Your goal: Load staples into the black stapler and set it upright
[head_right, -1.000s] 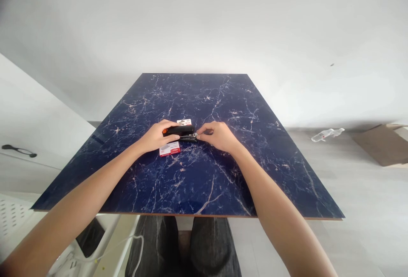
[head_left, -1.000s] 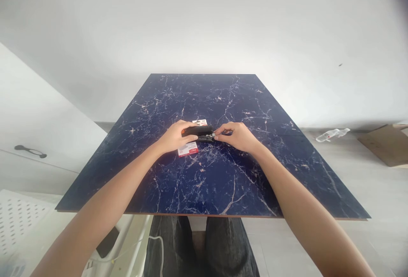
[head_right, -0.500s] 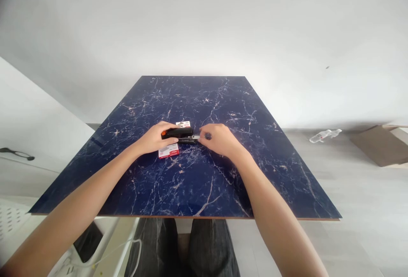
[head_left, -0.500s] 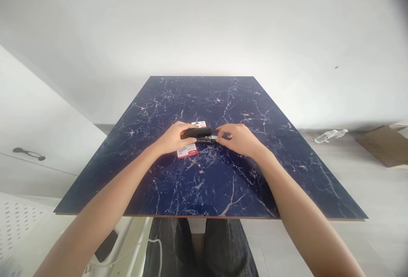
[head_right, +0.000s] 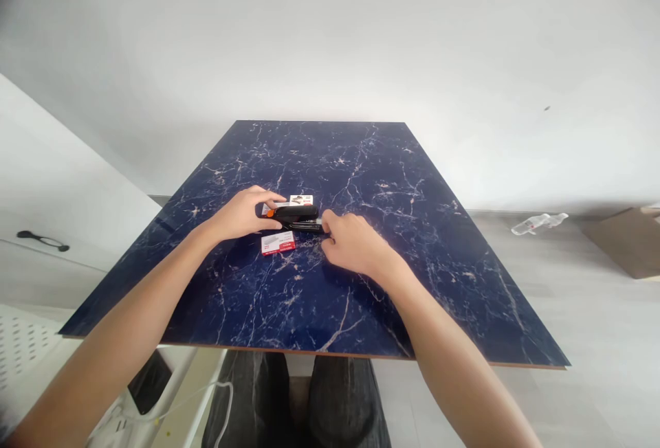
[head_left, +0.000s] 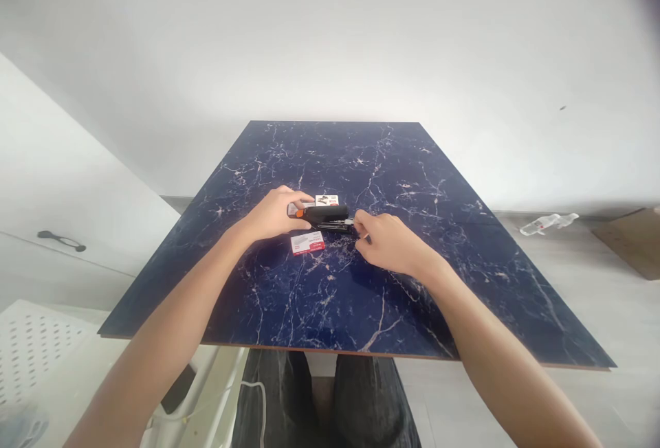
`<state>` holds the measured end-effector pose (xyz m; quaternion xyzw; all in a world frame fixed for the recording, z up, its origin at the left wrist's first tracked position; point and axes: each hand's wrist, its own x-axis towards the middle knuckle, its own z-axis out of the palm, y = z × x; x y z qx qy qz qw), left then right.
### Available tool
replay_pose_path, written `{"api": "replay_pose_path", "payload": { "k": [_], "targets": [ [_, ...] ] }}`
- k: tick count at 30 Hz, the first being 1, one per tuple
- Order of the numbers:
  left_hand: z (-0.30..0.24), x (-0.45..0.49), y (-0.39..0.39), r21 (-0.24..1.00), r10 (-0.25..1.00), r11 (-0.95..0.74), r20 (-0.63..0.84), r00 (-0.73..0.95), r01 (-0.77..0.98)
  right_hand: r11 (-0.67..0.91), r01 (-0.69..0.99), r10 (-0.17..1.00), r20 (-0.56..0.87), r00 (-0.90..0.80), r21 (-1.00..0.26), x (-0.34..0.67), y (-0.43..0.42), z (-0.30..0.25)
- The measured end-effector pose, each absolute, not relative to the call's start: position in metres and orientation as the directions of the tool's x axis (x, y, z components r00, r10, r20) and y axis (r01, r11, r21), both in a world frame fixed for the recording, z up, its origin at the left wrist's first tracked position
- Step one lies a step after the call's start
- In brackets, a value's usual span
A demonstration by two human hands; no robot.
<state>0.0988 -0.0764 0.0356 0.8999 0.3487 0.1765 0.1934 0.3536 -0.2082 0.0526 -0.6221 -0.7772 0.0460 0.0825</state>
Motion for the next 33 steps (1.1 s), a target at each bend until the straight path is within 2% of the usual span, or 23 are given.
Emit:
{"api": "replay_pose_path", "payload": {
  "k": [6, 9, 14, 18, 21, 24, 28, 30, 33],
  "targets": [
    [0.035, 0.1, -0.078, 0.456, 0.707, -0.679, 0.195, 0.68, 0.575, 0.356, 0.934, 0.931, 0.073, -0.357, 0.028, 0.327, -0.214, 0.045],
    [0.034, 0.099, -0.077, 0.443, 0.708, -0.681, 0.194, 0.679, 0.583, 0.377, 0.925, 0.921, 0.092, -0.38, 0.046, 0.325, -0.214, 0.043],
    [0.023, 0.117, -0.091, 0.393, 0.667, -0.737, 0.286, 0.688, 0.55, 0.214, 0.975, 0.961, 0.19, -0.199, -0.06, 0.335, -0.2, 0.036],
    [0.014, 0.142, -0.113, 0.378, 0.578, -0.804, 0.316, 0.752, 0.459, 0.174, 0.964, 0.964, 0.234, -0.125, -0.203, 0.348, -0.19, 0.029],
    [0.022, 0.14, -0.122, 0.434, 0.524, -0.804, 0.193, 0.829, 0.407, 0.183, 0.94, 0.959, 0.261, -0.108, -0.287, 0.357, -0.186, 0.028],
    [0.036, 0.119, -0.118, 0.503, 0.514, -0.753, 0.046, 0.857, 0.424, 0.174, 0.932, 0.96, 0.264, -0.089, -0.319, 0.359, -0.185, 0.029],
    [0.048, 0.093, -0.105, 0.552, 0.498, -0.702, -0.072, 0.864, 0.451, 0.164, 0.906, 0.968, 0.24, -0.071, -0.391, 0.355, -0.185, 0.03],
    [0.047, 0.09, -0.1, 0.527, 0.525, -0.692, -0.101, 0.845, 0.493, 0.151, 0.891, 0.974, 0.22, -0.06, -0.428, 0.352, -0.186, 0.031],
    [0.042, 0.094, -0.098, 0.407, 0.611, -0.701, -0.081, 0.787, 0.586, 0.127, 0.876, 0.98, 0.197, -0.038, -0.465, 0.349, -0.187, 0.032]
  ]
}}
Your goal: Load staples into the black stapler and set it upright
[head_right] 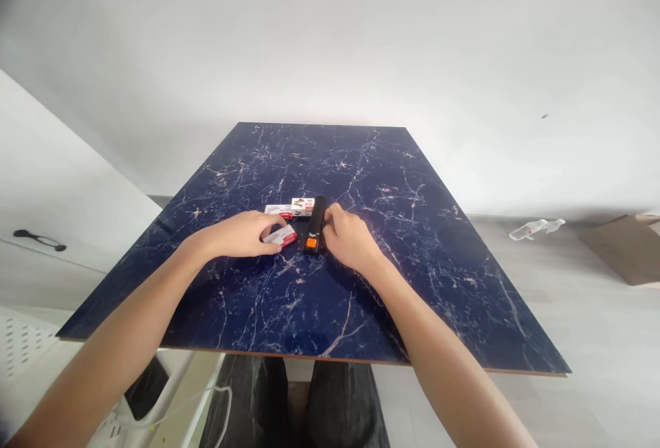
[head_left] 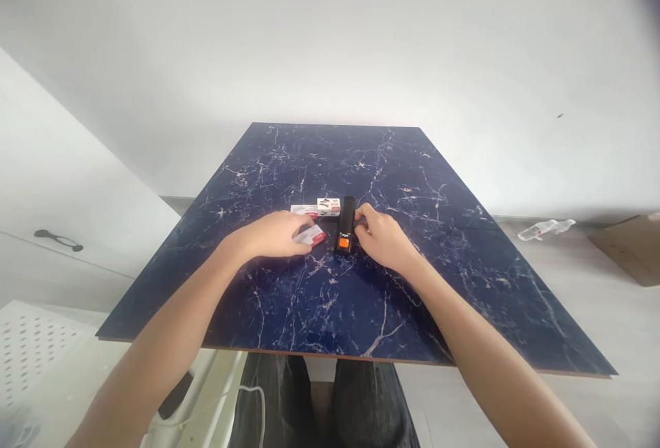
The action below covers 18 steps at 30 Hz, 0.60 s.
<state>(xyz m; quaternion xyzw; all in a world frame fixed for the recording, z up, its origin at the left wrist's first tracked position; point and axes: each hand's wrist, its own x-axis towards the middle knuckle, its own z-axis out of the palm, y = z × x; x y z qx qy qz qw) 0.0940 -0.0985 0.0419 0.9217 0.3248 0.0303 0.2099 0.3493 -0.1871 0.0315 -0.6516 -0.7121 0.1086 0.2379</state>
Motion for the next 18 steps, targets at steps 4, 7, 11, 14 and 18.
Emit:
{"api": "replay_pose_path", "payload": {
  "k": [4, 7, 11, 14, 18],
  "targets": [
    [0.035, 0.108, -0.108, 0.396, 0.637, -0.713, 0.02, 0.771, 0.579, 0.123, 0.871, 0.982, 0.187, -0.037, -0.476, 0.35, -0.187, 0.032],
    [0.033, 0.117, -0.12, 0.483, 0.549, -0.745, 0.052, 0.834, 0.46, 0.138, 0.861, 0.98, 0.191, -0.048, -0.49, 0.351, -0.187, 0.032],
    [0.032, 0.122, -0.122, 0.531, 0.522, -0.733, 0.041, 0.852, 0.424, 0.137, 0.842, 0.983, 0.174, -0.053, -0.522, 0.352, -0.187, 0.032],
    [0.03, 0.116, -0.107, 0.51, 0.539, -0.759, 0.141, 0.83, 0.406, 0.131, 0.835, 0.986, 0.156, -0.055, -0.535, 0.352, -0.187, 0.033],
    [0.025, 0.099, -0.078, 0.412, 0.622, -0.767, 0.283, 0.73, 0.493, 0.13, 0.828, 0.986, 0.155, -0.052, -0.545, 0.353, -0.189, 0.034]
  ]
}}
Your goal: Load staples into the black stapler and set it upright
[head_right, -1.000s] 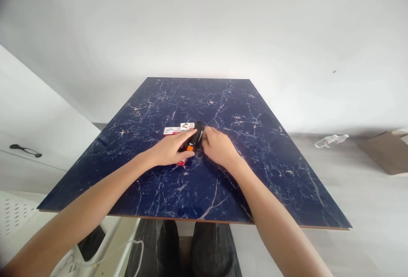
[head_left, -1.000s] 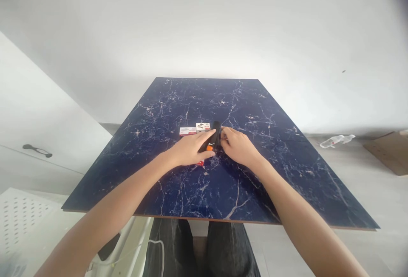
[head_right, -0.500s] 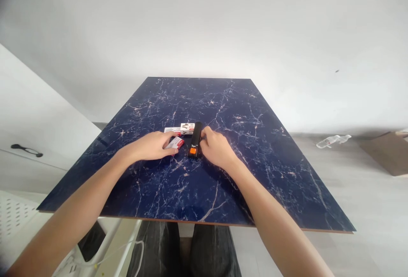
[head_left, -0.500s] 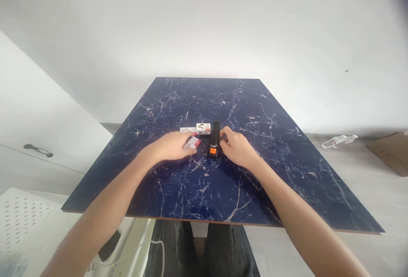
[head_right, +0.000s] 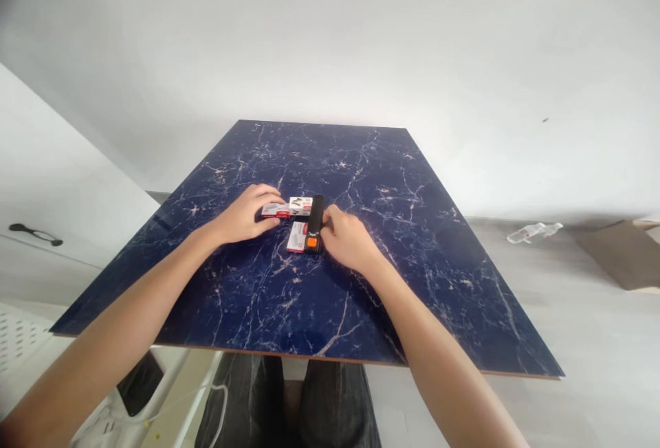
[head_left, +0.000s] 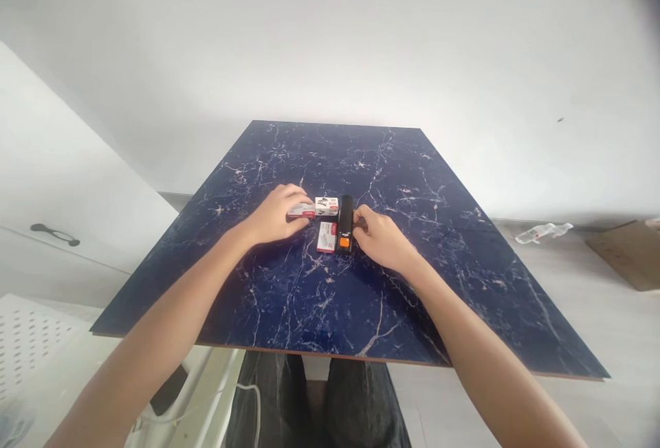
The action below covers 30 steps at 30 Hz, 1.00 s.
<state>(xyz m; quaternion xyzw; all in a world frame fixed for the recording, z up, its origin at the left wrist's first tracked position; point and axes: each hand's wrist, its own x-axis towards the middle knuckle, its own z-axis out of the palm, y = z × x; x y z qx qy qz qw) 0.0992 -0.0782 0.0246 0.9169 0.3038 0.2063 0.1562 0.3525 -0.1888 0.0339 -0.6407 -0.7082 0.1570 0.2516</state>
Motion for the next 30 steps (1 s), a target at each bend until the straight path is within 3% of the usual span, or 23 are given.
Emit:
{"api": "replay_pose_path", "payload": {
  "k": [6, 12, 18, 24, 30],
  "targets": [
    [0.026, 0.083, -0.066, 0.409, 0.71, -0.677, 0.145, 0.689, 0.612, 0.192, 0.842, 0.974, 0.205, -0.1, -0.503, 0.352, -0.188, 0.032],
    [0.035, 0.07, -0.064, 0.46, 0.57, -0.736, 0.027, 0.821, 0.496, 0.241, 0.837, 0.963, 0.232, -0.141, -0.491, 0.353, -0.19, 0.033],
    [0.042, 0.087, -0.078, 0.513, 0.634, -0.696, 0.109, 0.766, 0.503, 0.242, 0.837, 0.964, 0.219, -0.15, -0.49, 0.354, -0.19, 0.032],
    [0.026, 0.117, -0.103, 0.495, 0.505, -0.782, 0.15, 0.85, 0.378, 0.27, 0.833, 0.955, 0.242, -0.17, -0.482, 0.356, -0.189, 0.032],
    [0.011, 0.122, -0.104, 0.525, 0.563, -0.749, 0.182, 0.807, 0.404, 0.274, 0.822, 0.955, 0.241, -0.172, -0.499, 0.356, -0.189, 0.03]
  ]
}}
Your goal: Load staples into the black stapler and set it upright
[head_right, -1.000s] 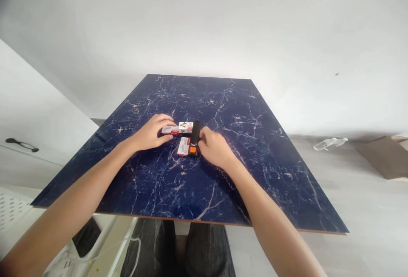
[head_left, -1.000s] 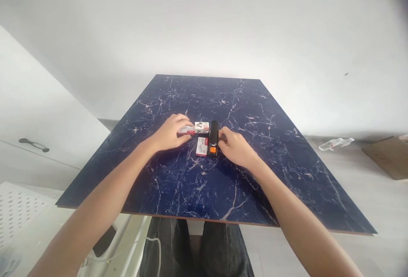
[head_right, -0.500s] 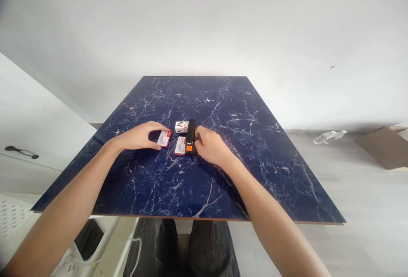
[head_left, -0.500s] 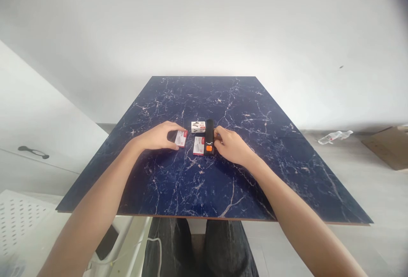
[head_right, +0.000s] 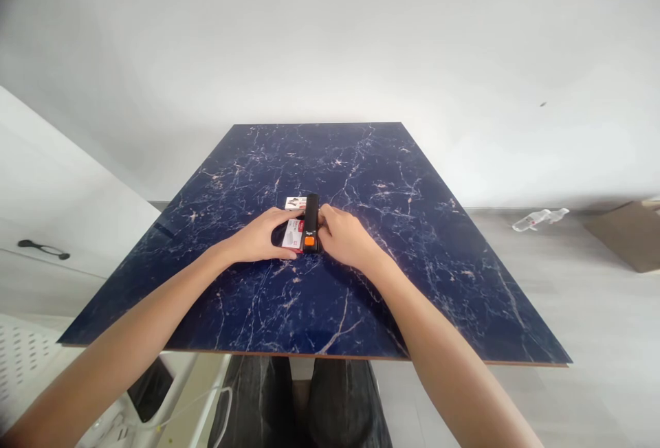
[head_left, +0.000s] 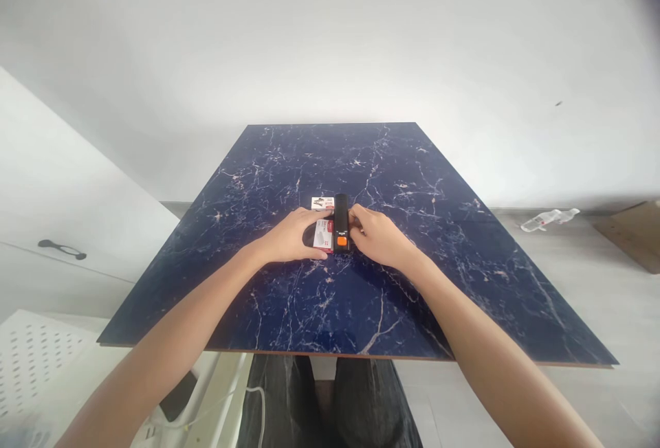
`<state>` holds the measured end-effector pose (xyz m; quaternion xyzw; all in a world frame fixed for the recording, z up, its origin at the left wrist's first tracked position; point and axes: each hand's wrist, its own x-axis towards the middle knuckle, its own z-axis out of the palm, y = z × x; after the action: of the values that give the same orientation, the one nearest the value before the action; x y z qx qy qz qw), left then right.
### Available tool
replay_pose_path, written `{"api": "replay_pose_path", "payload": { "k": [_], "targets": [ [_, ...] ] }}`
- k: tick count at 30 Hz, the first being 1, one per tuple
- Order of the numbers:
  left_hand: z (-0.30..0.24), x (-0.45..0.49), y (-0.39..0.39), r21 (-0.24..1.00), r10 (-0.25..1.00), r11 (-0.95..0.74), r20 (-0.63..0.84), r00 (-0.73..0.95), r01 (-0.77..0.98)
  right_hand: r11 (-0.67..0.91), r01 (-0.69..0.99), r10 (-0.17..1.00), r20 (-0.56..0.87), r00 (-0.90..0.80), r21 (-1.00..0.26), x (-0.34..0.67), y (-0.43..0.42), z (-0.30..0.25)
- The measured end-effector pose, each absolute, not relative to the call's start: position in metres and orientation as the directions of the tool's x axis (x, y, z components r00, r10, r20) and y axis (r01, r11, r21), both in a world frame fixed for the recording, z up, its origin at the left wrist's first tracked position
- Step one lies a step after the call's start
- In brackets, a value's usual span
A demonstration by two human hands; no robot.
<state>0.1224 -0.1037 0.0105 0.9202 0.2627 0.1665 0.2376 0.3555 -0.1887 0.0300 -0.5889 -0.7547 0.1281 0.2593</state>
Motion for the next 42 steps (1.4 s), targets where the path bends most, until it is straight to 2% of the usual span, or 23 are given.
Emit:
{"api": "replay_pose_path", "payload": {
  "k": [10, 14, 19, 22, 28, 33, 35, 38, 40, 42],
  "targets": [
    [0.012, 0.13, -0.114, 0.408, 0.543, -0.815, 0.29, 0.788, 0.412, 0.265, 0.831, 0.956, 0.243, -0.162, -0.489, 0.356, -0.188, 0.03],
    [0.012, 0.128, -0.1, 0.369, 0.597, -0.8, 0.414, 0.687, 0.473, 0.262, 0.837, 0.957, 0.241, -0.162, -0.481, 0.356, -0.188, 0.03],
    [0.004, 0.127, -0.076, 0.262, 0.614, -0.79, 0.348, 0.709, 0.555, 0.248, 0.843, 0.962, 0.224, -0.156, -0.477, 0.354, -0.188, 0.031],
    [0.005, 0.129, -0.078, 0.232, 0.61, -0.79, 0.381, 0.695, 0.567, 0.237, 0.846, 0.965, 0.216, -0.149, -0.478, 0.353, -0.188, 0.032],
    [0.006, 0.139, -0.101, 0.424, 0.668, -0.734, 0.311, 0.676, 0.53, 0.244, 0.845, 0.962, 0.231, -0.148, -0.476, 0.355, -0.186, 0.029],
    [0.004, 0.128, -0.093, 0.444, 0.64, -0.749, 0.294, 0.71, 0.492, 0.231, 0.841, 0.967, 0.213, -0.142, -0.49, 0.357, -0.186, 0.029],
    [0.005, 0.12, -0.086, 0.459, 0.588, -0.766, 0.215, 0.78, 0.451, 0.181, 0.806, 0.978, 0.187, -0.09, -0.564, 0.357, -0.187, 0.029],
    [0.008, 0.113, -0.08, 0.479, 0.524, -0.771, 0.102, 0.846, 0.42, 0.057, 0.673, 0.994, 0.103, 0.029, -0.738, 0.354, -0.187, 0.03],
    [0.008, 0.113, -0.079, 0.484, 0.529, -0.767, 0.106, 0.842, 0.421, 0.02, 0.614, 0.996, 0.067, 0.053, -0.789, 0.348, -0.189, 0.03],
    [0.007, 0.115, -0.08, 0.492, 0.537, -0.769, 0.15, 0.83, 0.408, 0.029, 0.631, 0.996, 0.077, 0.049, -0.776, 0.343, -0.192, 0.031]
  ]
}}
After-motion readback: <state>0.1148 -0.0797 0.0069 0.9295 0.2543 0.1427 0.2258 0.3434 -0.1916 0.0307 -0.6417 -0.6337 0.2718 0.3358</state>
